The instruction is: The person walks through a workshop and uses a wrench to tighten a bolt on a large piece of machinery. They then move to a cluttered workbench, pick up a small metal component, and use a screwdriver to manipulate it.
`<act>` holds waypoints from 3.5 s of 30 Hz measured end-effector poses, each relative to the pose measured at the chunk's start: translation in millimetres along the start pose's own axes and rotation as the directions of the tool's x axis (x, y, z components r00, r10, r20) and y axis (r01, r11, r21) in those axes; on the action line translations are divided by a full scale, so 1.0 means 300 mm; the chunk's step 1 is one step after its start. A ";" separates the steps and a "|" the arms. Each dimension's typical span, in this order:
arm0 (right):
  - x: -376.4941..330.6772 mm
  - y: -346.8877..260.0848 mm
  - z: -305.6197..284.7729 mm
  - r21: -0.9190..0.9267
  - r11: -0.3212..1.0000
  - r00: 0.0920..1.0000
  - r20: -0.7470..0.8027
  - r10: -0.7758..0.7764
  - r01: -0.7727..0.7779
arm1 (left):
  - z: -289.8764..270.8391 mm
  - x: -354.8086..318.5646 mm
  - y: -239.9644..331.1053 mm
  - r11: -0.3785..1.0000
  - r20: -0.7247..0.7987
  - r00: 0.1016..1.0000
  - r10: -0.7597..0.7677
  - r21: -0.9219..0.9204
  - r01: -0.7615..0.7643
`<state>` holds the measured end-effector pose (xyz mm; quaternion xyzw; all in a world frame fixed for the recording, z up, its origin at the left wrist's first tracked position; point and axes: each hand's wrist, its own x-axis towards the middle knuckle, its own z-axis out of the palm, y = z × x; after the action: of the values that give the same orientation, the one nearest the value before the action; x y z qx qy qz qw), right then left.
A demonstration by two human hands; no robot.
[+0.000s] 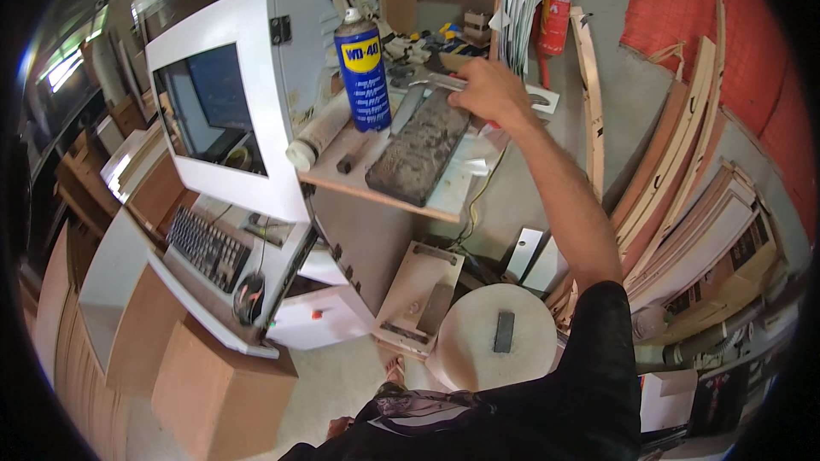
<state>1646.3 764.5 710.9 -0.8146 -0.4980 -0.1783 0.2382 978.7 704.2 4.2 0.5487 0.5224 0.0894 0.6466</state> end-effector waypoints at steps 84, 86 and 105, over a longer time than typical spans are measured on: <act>0.859 0.026 0.190 0.044 0.991 0.918 0.385 0.098 -0.125 | 0.210 0.521 0.450 0.805 0.097 0.851 -0.516 -0.284 0.521; 0.889 0.062 0.204 0.295 0.950 0.989 0.128 0.071 -0.106 | 0.215 0.554 0.491 0.808 0.026 0.842 -0.539 -0.266 0.526; 0.628 0.192 0.265 -0.167 0.880 0.876 0.283 -0.390 0.445 | 0.319 0.746 0.686 0.878 0.094 0.891 -0.443 -0.154 0.453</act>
<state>1785.1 923.9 732.9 -0.7242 -0.6643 -0.1814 0.0369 1245.0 878.3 26.2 0.3573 0.6074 -0.0331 0.7088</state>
